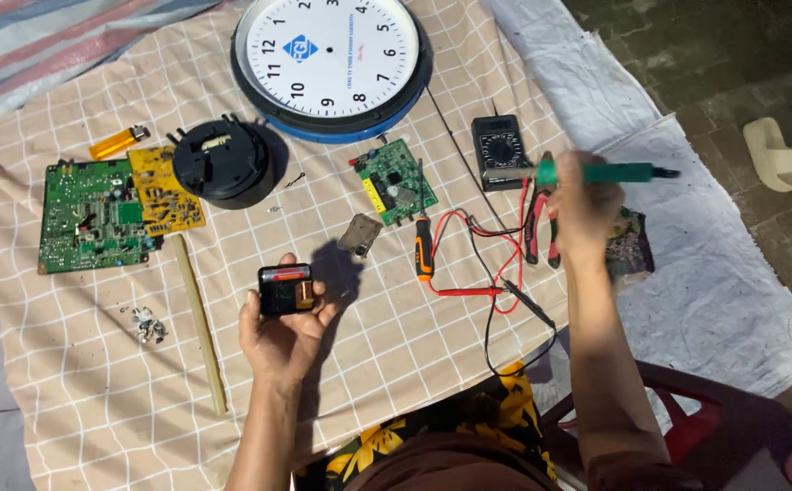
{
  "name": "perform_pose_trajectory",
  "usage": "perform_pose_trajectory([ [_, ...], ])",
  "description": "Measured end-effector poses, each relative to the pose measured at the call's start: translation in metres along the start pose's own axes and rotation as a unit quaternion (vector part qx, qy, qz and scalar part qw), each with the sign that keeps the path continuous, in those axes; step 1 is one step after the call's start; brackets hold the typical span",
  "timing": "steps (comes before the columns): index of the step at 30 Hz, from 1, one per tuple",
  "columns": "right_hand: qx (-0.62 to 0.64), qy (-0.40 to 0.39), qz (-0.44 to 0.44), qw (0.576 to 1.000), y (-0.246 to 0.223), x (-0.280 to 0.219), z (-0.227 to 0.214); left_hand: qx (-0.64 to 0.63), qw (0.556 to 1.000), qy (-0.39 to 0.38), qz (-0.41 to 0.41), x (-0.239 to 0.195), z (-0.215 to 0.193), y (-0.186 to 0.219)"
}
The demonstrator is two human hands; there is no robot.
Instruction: The person uses a soldering iron to work on a small black battery holder containing a battery. They then pick up a green circuit board and continue soldering components on it. Various electronic parts and tools are visible on the table.
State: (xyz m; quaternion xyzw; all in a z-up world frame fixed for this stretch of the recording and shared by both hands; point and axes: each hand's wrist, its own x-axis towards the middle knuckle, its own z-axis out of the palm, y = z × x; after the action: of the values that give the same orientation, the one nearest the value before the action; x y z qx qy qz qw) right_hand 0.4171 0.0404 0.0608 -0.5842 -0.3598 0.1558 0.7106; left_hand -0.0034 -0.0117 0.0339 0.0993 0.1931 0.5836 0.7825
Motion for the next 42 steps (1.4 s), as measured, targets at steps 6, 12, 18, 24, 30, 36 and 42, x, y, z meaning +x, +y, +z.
perform_pose_trajectory([
  [6,0.21,-0.03,0.064,0.975,-0.035,0.021,0.004,-0.002,1.0,-0.02,-0.011,0.021,0.001,0.014],
  [12,0.126,-0.063,-0.004,0.99,-0.029,0.003,0.061,-0.02,0.998,-0.062,-0.01,0.076,-0.003,0.011],
  [18,0.081,-0.049,-0.101,0.99,-0.005,-0.018,0.123,-0.042,0.998,-0.035,-0.003,0.094,-0.011,0.01],
  [24,0.03,-0.012,-0.203,0.979,0.025,-0.046,0.139,-0.019,1.0,0.008,-0.011,0.098,-0.017,0.009],
  [30,-0.043,-0.028,-0.227,0.972,0.019,-0.042,0.121,-0.009,1.0,0.03,-0.005,0.099,-0.016,0.014],
  [36,-0.06,-0.055,-0.242,0.967,0.041,-0.032,0.115,0.004,0.999,0.033,-0.009,0.1,-0.015,0.009],
  [42,-0.043,-0.066,-0.237,0.968,0.04,-0.034,0.121,0.021,1.0,0.01,-0.021,0.098,-0.014,0.006],
])
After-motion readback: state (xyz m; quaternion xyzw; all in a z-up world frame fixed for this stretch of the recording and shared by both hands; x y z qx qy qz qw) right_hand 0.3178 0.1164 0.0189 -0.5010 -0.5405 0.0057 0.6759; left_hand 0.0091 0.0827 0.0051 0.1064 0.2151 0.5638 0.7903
